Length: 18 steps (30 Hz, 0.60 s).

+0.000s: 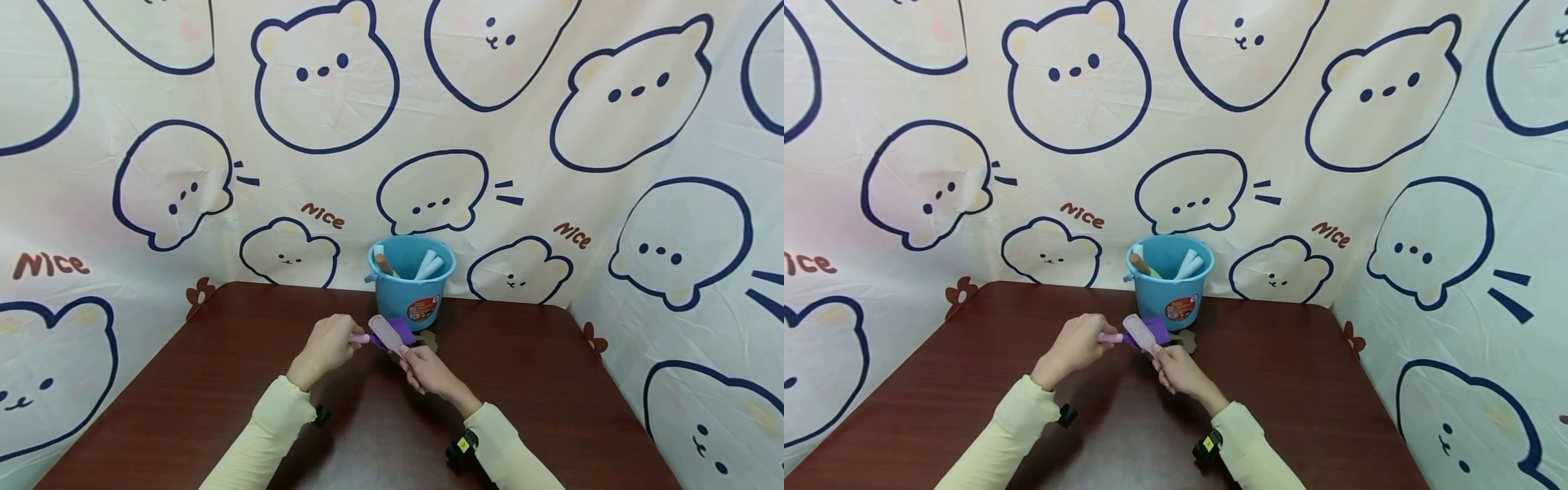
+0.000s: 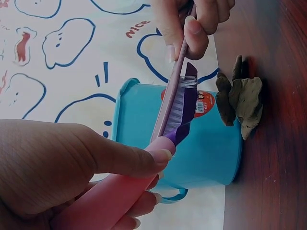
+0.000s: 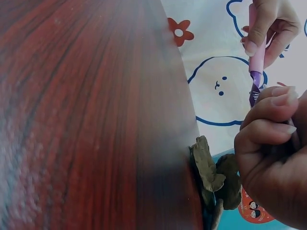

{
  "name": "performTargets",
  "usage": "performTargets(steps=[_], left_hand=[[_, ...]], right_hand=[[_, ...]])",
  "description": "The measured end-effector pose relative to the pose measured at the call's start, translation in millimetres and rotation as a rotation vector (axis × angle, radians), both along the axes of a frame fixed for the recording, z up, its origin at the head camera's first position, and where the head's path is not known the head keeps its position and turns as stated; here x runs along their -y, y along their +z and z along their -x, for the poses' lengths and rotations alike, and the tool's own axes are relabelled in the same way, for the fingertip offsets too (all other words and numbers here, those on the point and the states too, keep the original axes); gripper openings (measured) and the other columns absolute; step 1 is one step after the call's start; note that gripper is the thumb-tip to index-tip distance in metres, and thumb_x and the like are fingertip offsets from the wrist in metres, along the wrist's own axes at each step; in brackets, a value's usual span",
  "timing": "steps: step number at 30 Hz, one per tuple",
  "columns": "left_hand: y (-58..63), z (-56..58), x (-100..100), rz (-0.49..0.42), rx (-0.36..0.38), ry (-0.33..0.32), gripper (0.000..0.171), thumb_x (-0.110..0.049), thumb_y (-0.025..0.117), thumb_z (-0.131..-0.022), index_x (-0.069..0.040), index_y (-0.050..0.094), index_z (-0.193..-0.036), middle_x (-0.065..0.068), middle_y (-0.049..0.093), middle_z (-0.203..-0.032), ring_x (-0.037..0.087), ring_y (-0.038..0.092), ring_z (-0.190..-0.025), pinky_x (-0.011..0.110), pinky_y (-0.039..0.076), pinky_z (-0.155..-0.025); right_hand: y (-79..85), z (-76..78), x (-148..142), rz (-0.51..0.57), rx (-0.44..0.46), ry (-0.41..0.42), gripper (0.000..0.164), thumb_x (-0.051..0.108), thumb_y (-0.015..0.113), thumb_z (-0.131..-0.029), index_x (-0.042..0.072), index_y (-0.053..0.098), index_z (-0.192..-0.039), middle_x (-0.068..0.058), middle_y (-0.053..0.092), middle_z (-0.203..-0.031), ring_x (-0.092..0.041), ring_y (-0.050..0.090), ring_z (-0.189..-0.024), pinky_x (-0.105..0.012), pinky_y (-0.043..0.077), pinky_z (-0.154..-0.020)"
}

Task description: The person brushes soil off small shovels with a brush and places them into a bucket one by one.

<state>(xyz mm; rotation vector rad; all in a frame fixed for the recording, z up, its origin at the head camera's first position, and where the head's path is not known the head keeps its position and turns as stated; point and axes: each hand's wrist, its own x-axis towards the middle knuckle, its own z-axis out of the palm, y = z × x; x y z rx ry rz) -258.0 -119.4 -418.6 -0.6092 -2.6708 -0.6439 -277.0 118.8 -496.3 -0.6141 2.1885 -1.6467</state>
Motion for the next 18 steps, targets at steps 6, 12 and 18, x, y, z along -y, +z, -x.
performTargets(steps=[6,12,18], left_hand=[[0.9,-0.9,1.1,0.007,0.002,0.004,0.012,-0.008,0.087,-0.079,-0.003,0.081,-0.089,0.008,0.074,-0.082,0.016,0.061,-0.067,0.034,0.058,-0.066],[1.1,-0.5,2.2,0.018,0.013,0.011,0.015,-0.008,0.088,-0.079,-0.004,0.081,-0.092,0.008,0.075,-0.085,0.018,0.064,-0.072,0.035,0.059,-0.069],[1.7,-0.1,2.4,0.013,0.027,0.022,0.016,-0.008,0.088,-0.078,-0.004,0.081,-0.092,0.008,0.073,-0.086,0.019,0.064,-0.074,0.035,0.058,-0.071]], right_hand=[[-1.1,1.7,-1.4,-0.008,-0.002,0.001,0.065,0.043,0.034,-0.111,-0.016,0.046,-0.089,0.002,0.044,-0.052,-0.009,0.037,-0.04,-0.027,0.033,-0.039],[-2.0,3.5,-4.2,-0.007,-0.006,-0.002,0.065,0.046,0.033,-0.111,-0.012,0.048,-0.086,0.001,0.044,-0.052,-0.01,0.037,-0.04,-0.029,0.033,-0.039],[0.3,3.9,-7.1,-0.001,-0.019,-0.022,0.068,0.045,0.035,-0.111,-0.02,0.046,-0.092,0.002,0.045,-0.052,-0.01,0.037,-0.04,-0.026,0.035,-0.04]])
